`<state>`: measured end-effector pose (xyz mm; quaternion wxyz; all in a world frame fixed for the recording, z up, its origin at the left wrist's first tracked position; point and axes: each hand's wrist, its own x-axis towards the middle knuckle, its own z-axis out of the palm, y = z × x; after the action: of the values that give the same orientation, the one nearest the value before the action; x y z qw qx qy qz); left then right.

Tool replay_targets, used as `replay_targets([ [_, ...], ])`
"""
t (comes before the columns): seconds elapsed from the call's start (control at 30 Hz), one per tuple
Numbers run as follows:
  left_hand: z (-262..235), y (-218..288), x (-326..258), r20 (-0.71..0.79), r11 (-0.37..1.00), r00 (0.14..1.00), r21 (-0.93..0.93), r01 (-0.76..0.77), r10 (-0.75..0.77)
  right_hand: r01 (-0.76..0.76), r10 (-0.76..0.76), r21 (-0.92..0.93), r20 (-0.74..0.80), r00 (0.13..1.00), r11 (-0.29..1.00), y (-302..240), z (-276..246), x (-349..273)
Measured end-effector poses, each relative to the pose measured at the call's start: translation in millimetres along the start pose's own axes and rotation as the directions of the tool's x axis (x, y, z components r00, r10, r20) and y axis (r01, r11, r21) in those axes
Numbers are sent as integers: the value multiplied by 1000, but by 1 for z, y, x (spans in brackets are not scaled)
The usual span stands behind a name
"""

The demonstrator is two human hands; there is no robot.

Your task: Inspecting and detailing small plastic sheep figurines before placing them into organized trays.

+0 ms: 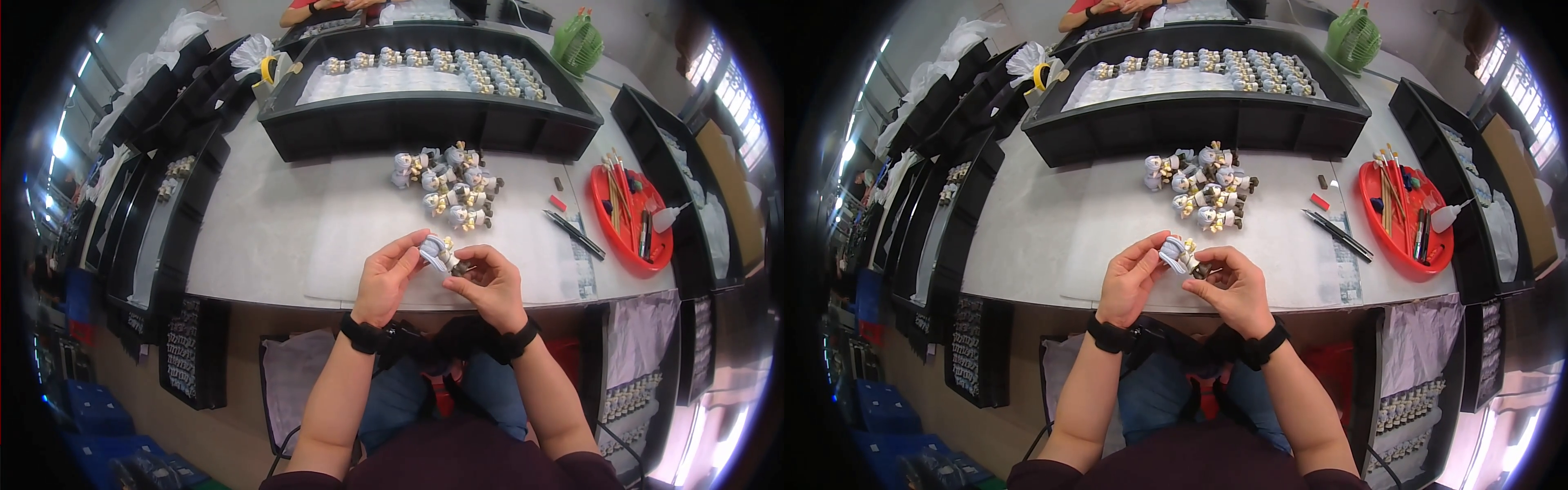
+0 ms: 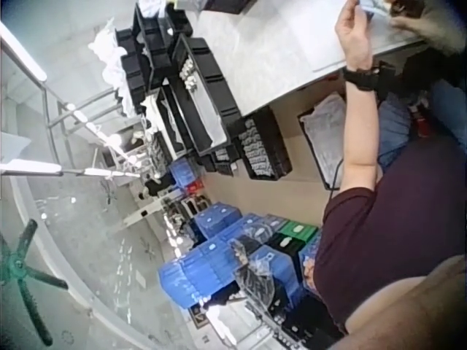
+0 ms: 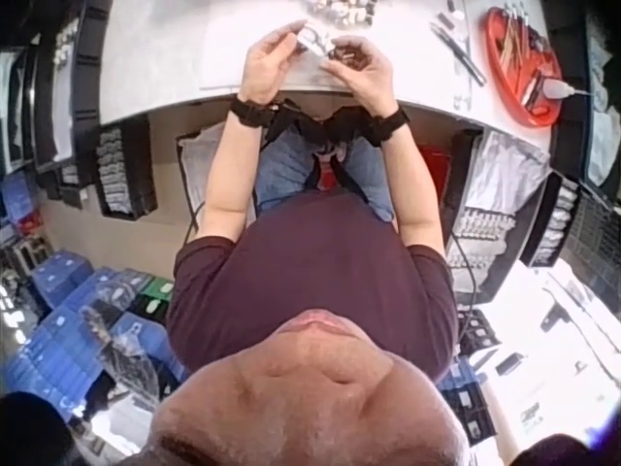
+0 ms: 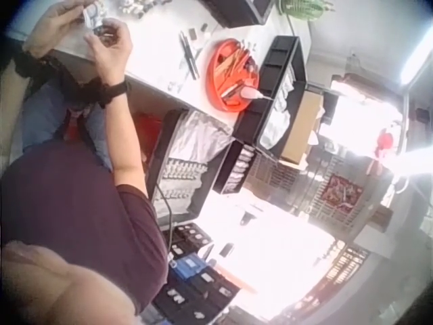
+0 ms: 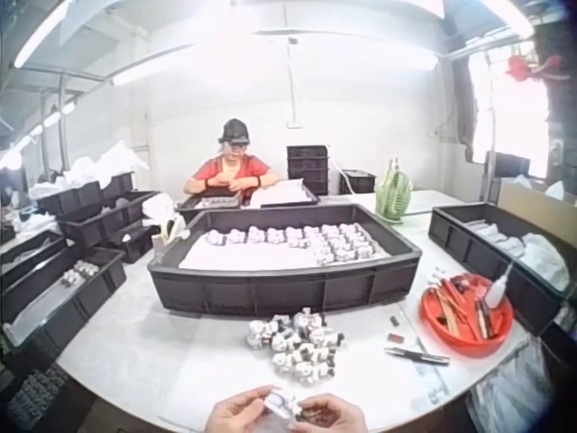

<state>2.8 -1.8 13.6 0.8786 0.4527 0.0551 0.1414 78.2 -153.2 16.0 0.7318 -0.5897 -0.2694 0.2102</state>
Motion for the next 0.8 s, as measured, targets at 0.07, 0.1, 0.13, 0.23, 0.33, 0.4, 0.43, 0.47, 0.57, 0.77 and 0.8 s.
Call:
replay_targets([
  [0.07,1,0,0,-3,1000,1000,-6,9,-9,-1,1,-8,0,1000,1000,0,0,0],
  [0.1,2,-1,0,-10,998,1000,57,-7,7,-4,4,-3,1,1000,1000,0,0,0],
  [0.13,2,-1,0,-6,993,1000,114,-27,28,-5,5,3,1,1000,1000,0,0,0],
  [0.23,2,-1,0,33,983,997,170,-69,64,-3,3,11,5,1000,1000,1,-1,0],
  [0.33,3,0,-1,39,986,997,150,-69,64,12,-12,13,13,1000,1000,3,-1,0],
  [0.4,4,0,-1,34,984,997,166,-68,64,23,-23,14,17,1000,1000,3,-2,0],
  [0.43,5,1,0,18,980,999,192,-53,50,38,-38,0,28,999,999,2,-2,0],
  [0.47,6,1,0,36,981,997,180,-70,65,51,-50,-22,31,998,998,1,-2,0],
  [0.57,7,0,0,9,982,993,146,-118,118,126,-125,-6,73,989,992,-3,-3,0],
  [0.77,-4,-3,-1,55,994,998,112,-19,13,200,-197,-54,62,978,978,5,-3,3],
  [0.8,-4,-6,-1,68,981,998,190,-30,18,271,-266,-62,73,961,961,8,-3,4],
])
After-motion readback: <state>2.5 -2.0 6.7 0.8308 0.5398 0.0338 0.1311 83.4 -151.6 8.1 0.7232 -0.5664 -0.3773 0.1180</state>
